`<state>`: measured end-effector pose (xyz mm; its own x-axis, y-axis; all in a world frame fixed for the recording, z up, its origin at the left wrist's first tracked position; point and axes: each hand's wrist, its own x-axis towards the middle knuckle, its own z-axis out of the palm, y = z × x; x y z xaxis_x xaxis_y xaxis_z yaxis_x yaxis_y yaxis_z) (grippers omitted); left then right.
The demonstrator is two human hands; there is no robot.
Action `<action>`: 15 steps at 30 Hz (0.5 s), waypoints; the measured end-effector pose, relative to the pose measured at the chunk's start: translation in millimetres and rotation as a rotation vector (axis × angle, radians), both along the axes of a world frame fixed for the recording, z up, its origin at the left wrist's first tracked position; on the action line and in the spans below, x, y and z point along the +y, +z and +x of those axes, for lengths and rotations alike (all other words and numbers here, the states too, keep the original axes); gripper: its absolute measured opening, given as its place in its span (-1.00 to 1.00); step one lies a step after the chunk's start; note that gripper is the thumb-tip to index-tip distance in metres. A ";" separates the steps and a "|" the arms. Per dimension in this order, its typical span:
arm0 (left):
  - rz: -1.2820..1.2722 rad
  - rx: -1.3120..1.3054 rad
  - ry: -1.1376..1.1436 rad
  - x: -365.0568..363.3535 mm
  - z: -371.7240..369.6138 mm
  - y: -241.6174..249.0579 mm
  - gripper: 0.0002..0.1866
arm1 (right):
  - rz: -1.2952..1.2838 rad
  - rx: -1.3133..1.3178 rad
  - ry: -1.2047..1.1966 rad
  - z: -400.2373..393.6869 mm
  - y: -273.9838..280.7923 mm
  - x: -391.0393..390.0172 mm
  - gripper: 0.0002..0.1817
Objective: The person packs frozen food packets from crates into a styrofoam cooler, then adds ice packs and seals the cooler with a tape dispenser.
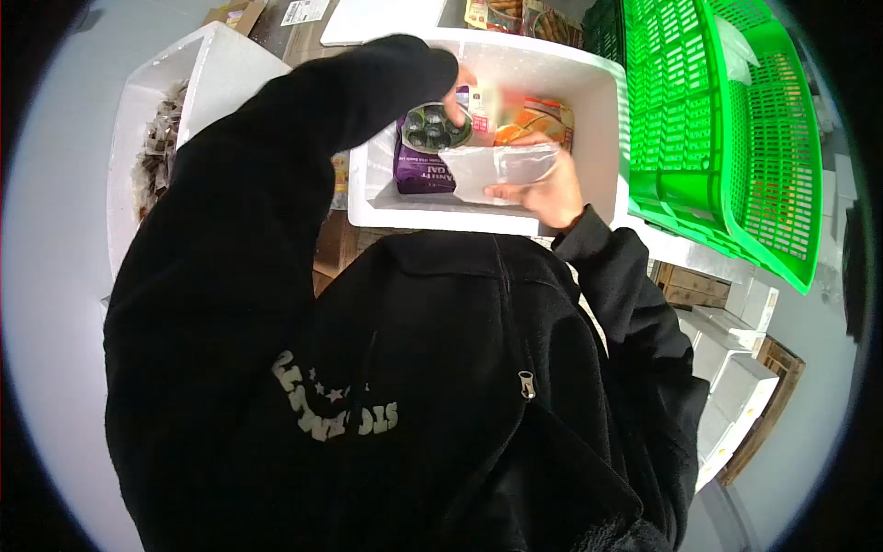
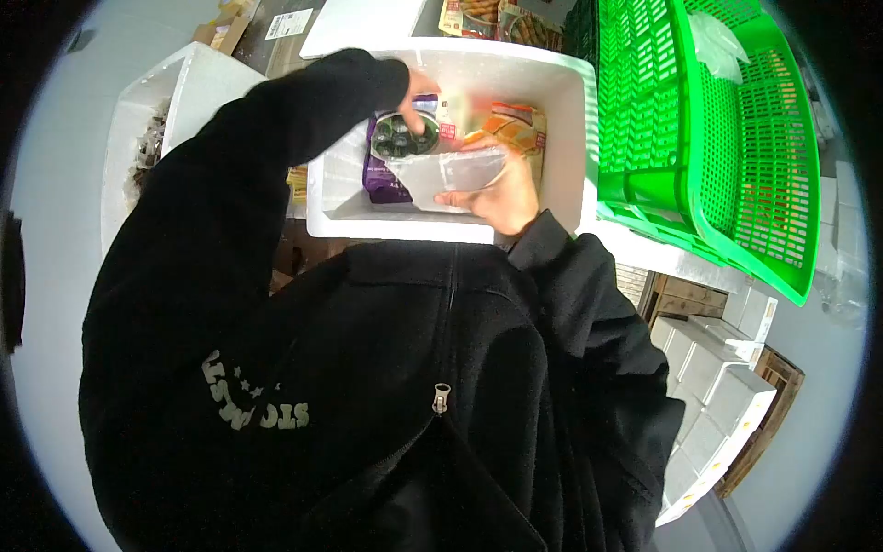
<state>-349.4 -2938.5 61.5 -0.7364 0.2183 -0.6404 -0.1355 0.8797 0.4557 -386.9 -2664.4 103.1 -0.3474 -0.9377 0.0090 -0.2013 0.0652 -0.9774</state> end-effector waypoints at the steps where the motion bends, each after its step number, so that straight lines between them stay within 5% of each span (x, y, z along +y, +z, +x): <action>1: -0.151 0.111 0.266 -2.8 9.1 26.4 -0.19 | 0.041 -0.042 -0.005 3.5 -4.1 -2.5 -0.47; 5: -0.024 0.376 0.317 11.7 41.1 63.2 -0.35 | 0.185 -0.001 0.270 8.3 -26.9 -21.6 -0.50; 7: -0.041 0.537 0.343 20.3 56.0 63.6 -0.40 | 0.503 -0.093 0.512 -2.9 -51.5 -32.8 -0.59; 9: 0.047 0.527 0.449 27.4 68.8 57.7 -0.45 | 0.649 0.322 0.629 -12.5 -61.4 -35.7 -0.67; 13: 0.090 0.556 0.411 43.3 82.6 58.9 -0.58 | 0.383 0.568 0.671 -5.9 -49.7 -33.1 -0.74; 15: 0.105 0.309 0.368 52.8 84.1 59.7 -0.68 | 0.376 0.649 0.593 8.6 4.4 -23.9 -0.75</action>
